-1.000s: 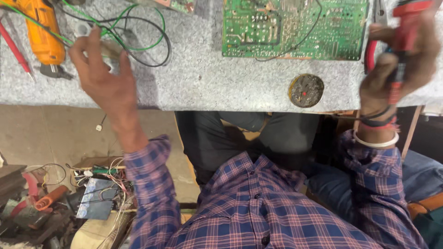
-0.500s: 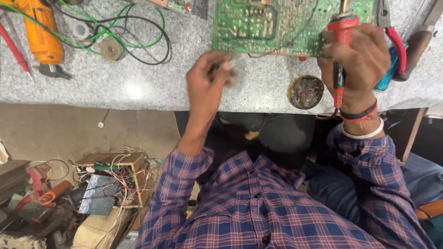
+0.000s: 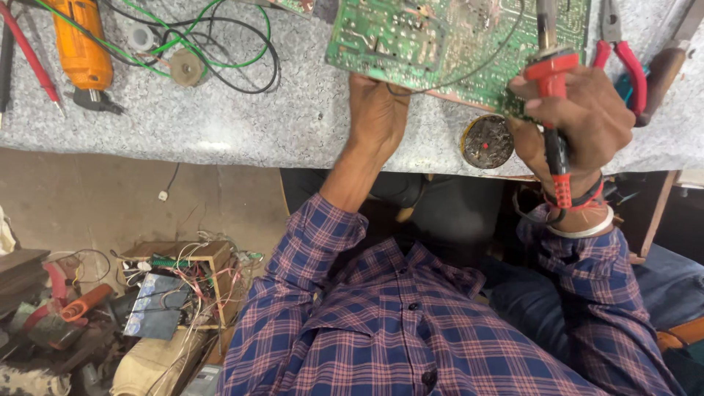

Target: The person solders a green circuit board using a soldering iron and solder wire. They repeatedly apply solder to multiple points on the board, occasionally repositioning the board and using pliers to trim excess solder. The work is performed at a bench with tools and components visible.

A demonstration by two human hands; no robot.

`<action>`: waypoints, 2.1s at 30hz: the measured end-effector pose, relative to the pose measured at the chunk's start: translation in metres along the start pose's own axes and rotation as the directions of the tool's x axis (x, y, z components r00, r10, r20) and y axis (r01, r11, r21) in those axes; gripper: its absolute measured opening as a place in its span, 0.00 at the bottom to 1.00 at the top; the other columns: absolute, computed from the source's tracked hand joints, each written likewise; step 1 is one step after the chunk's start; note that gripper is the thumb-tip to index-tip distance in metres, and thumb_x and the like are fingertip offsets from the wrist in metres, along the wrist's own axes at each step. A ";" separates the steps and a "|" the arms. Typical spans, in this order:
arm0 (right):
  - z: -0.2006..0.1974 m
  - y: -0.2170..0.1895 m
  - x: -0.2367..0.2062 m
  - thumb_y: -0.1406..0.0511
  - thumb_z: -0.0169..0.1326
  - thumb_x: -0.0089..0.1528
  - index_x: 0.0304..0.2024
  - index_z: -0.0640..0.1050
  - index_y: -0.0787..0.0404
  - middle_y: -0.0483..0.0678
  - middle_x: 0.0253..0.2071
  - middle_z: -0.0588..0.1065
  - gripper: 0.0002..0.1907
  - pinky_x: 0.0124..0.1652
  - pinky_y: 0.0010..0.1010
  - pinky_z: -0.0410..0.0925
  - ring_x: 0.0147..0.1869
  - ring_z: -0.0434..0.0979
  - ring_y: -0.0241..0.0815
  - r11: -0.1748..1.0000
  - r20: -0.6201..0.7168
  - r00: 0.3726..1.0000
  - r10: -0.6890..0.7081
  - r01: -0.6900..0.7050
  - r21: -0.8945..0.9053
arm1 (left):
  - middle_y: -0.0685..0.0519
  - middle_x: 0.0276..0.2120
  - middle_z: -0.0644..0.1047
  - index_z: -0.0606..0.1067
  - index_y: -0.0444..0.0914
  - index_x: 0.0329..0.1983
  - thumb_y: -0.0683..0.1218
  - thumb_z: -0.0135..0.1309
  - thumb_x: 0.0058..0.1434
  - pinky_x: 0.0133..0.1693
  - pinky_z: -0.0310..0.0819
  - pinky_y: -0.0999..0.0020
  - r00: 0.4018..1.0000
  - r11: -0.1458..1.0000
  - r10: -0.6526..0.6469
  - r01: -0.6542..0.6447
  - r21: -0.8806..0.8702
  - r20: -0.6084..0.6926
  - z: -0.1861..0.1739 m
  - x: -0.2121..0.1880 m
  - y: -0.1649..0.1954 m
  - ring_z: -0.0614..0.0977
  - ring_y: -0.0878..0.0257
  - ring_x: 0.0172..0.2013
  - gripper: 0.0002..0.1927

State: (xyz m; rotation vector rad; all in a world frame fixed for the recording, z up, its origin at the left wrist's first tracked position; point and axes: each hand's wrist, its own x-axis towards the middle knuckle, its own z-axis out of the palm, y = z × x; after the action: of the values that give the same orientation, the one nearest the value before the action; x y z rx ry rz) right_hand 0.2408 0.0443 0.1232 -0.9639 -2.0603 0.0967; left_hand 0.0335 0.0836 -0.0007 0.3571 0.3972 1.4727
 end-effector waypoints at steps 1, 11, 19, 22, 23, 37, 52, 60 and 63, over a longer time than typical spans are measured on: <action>0.000 -0.002 -0.003 0.70 0.61 0.67 0.42 0.71 0.62 0.56 0.39 0.82 0.10 0.47 0.42 0.75 0.46 0.85 0.55 1.000 -0.001 1.000 0.010 -0.010 0.008 | 0.51 0.48 0.78 0.72 0.31 0.56 0.31 0.55 0.70 0.55 0.79 0.59 1.000 1.000 -0.004 0.004 -0.019 -0.010 -0.001 -0.003 -0.002 0.81 0.62 0.49 0.13; 0.007 -0.011 -0.022 0.74 0.61 0.60 0.34 0.69 0.61 0.57 0.37 0.81 0.12 0.42 0.44 0.75 0.44 0.84 0.59 0.999 0.035 0.999 0.040 -0.041 0.017 | 0.48 0.61 0.73 0.65 0.32 0.69 0.35 0.57 0.70 0.63 0.73 0.59 0.988 0.996 0.066 -0.057 0.068 -0.139 -0.022 -0.026 -0.023 0.77 0.59 0.60 0.26; 0.001 -0.001 -0.041 0.76 0.68 0.57 0.36 0.68 0.62 0.58 0.36 0.81 0.19 0.39 0.44 0.73 0.42 0.84 0.58 0.991 -0.008 1.000 0.020 -0.019 0.136 | 0.50 0.67 0.70 0.63 0.38 0.73 0.36 0.59 0.70 0.69 0.72 0.54 0.938 0.945 -0.324 0.327 -0.002 0.126 -0.053 -0.050 0.007 0.74 0.57 0.67 0.30; -0.002 0.001 -0.048 0.78 0.69 0.58 0.38 0.68 0.61 0.57 0.35 0.81 0.20 0.40 0.41 0.74 0.41 0.84 0.56 0.980 -0.010 1.000 0.018 -0.015 0.200 | 0.50 0.68 0.69 0.62 0.39 0.74 0.33 0.61 0.67 0.69 0.70 0.55 0.910 0.929 -0.367 0.346 0.133 0.194 -0.066 -0.060 0.018 0.73 0.58 0.67 0.34; -0.003 0.002 -0.050 0.77 0.69 0.57 0.38 0.68 0.61 0.57 0.34 0.80 0.20 0.40 0.41 0.75 0.41 0.85 0.57 0.967 0.007 1.000 0.013 -0.014 0.255 | 0.50 0.68 0.69 0.62 0.39 0.74 0.32 0.62 0.66 0.69 0.70 0.55 0.904 0.921 -0.375 0.338 0.192 0.206 -0.071 -0.064 0.021 0.72 0.58 0.67 0.36; -0.010 0.034 -0.050 0.65 0.64 0.63 0.45 0.73 0.61 0.57 0.41 0.81 0.14 0.44 0.44 0.75 0.47 0.84 0.56 0.846 0.192 0.979 -0.067 -0.046 0.531 | 0.41 0.62 0.73 0.62 0.31 0.73 0.43 0.69 0.59 0.59 0.72 0.49 0.843 0.815 -0.535 0.531 0.231 -0.051 -0.127 -0.114 0.077 0.75 0.47 0.59 0.42; -0.088 -0.060 -0.099 0.51 0.50 0.74 0.62 0.69 0.65 0.59 0.55 0.76 0.26 0.54 0.37 0.77 0.51 0.82 0.48 0.402 0.241 0.633 0.735 -0.694 0.598 | 0.46 0.68 0.69 0.57 0.32 0.78 0.48 0.62 0.60 0.59 0.71 0.59 0.856 0.837 -0.509 0.471 0.278 0.084 -0.033 -0.112 0.023 0.73 0.56 0.62 0.45; -0.082 -0.074 -0.105 0.69 0.58 0.73 0.57 0.74 0.71 0.57 0.44 0.75 0.13 0.45 0.30 0.77 0.44 0.82 0.46 0.576 0.246 0.667 0.703 -0.737 0.354 | 0.48 0.59 0.75 0.65 0.31 0.71 0.48 0.69 0.58 0.63 0.74 0.61 0.893 0.742 -0.430 0.268 0.615 0.130 -0.035 -0.095 0.014 0.77 0.59 0.59 0.41; -0.082 -0.068 -0.091 0.72 0.59 0.68 0.54 0.75 0.70 0.57 0.43 0.77 0.13 0.39 0.28 0.77 0.41 0.83 0.45 0.546 0.319 0.627 0.710 -0.777 0.313 | 0.50 0.57 0.76 0.64 0.32 0.71 0.49 0.69 0.57 0.61 0.75 0.62 0.893 0.741 -0.431 0.270 0.614 0.128 -0.036 -0.096 0.016 0.78 0.60 0.57 0.42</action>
State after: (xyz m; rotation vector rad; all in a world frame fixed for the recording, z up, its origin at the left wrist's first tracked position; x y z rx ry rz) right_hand 0.2909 -0.0850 0.1425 -1.5189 -1.4893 1.0747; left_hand -0.0029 -0.0109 -0.0207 0.9130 0.6650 0.8779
